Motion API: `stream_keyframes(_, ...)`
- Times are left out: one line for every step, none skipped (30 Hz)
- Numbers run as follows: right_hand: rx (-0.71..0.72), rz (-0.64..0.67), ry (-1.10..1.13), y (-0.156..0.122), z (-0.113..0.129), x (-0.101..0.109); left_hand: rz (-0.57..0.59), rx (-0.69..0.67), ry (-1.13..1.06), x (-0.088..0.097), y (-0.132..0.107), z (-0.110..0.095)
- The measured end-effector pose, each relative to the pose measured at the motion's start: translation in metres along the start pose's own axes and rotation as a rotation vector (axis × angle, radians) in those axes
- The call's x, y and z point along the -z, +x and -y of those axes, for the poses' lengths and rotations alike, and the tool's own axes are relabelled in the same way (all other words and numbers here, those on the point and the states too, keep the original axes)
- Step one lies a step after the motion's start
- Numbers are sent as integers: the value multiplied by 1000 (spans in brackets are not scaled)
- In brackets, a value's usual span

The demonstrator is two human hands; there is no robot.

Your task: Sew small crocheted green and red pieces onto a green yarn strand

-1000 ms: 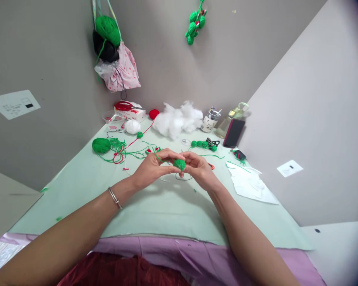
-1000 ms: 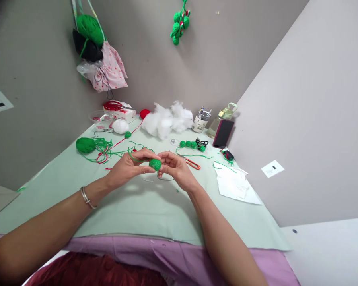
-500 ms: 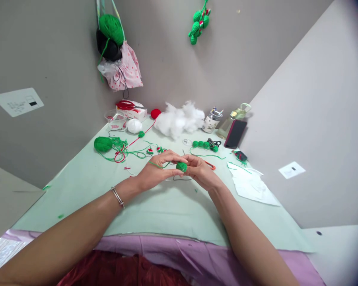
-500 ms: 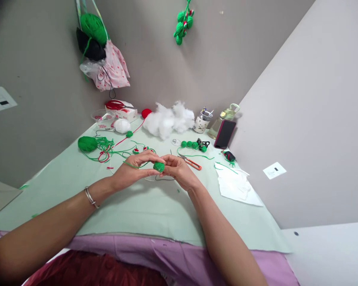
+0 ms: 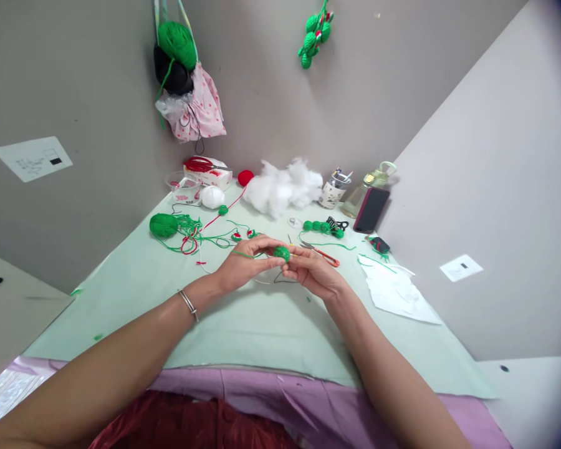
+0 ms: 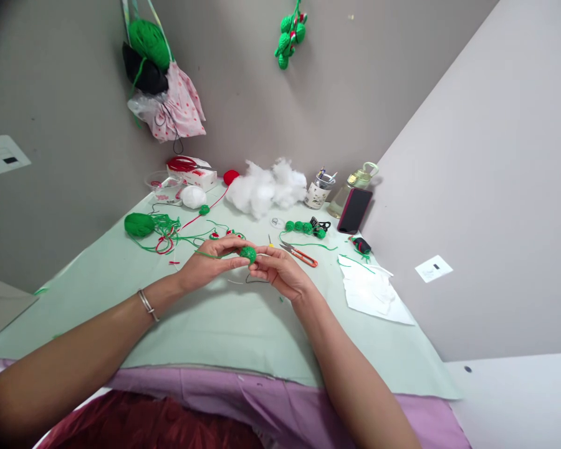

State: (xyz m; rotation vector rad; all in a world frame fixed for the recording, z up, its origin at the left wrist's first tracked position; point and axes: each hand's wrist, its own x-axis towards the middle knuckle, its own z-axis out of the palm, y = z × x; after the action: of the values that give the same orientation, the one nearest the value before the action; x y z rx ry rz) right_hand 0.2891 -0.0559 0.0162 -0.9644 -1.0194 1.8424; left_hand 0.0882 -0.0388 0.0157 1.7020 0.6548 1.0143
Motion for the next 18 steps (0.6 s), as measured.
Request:
stream_keyframes(4,1,-10,-1,1,-1,-4,5,5,0,0,0)
stream_keyframes(10,5,-27,-2,2,-2,-11,12,9,0,0,0)
stream_keyframes(17,13,-49,-3,3,-3,-22,22,8,0,-1,0)
stream_keyframes(28,23,-76,-4,4,-4,-34,37,-3,0,-1,0)
stream_keyframes(40,30,-106,-6,5,-6,-44,54,-24,0,-1,0)
stream_keyframes(57,29,-143,-7,6,-8,-51,70,-52,0,-1,0)
stream_keyframes(83,15,-188,-9,7,-10,-56,83,-83,0,0,0)
stream_keyframes(116,-12,-243,-10,8,-13,-63,92,-112,0,0,0)
stream_keyframes(155,-46,-306,-11,8,-15,-72,98,-137,0,1,1)
stream_keyframes(195,-82,-369,-12,8,-17,-84,101,-156,0,1,1)
stream_keyframes(235,-115,-426,-13,8,-19,-98,101,-170,0,2,2)
stream_keyframes(269,-143,-470,-14,7,-21,-110,100,-183,0,2,2)
stream_keyframes(293,-162,-500,-14,7,-22,-118,97,-197,0,2,2)
stream_keyframes(309,-174,-518,-15,7,-22,-122,92,-212,-1,2,1)
stream_keyframes(320,-183,-525,-15,7,-23,-125,85,-227,-1,2,0)
stream_keyframes(326,-190,-526,-15,7,-23,-128,77,-239,-2,1,-1)
stream_keyframes(327,-198,-522,-15,7,-23,-132,67,-248,-2,1,-2)
stream_keyframes(324,-206,-514,-15,7,-23,-137,55,-251,-3,0,-4)
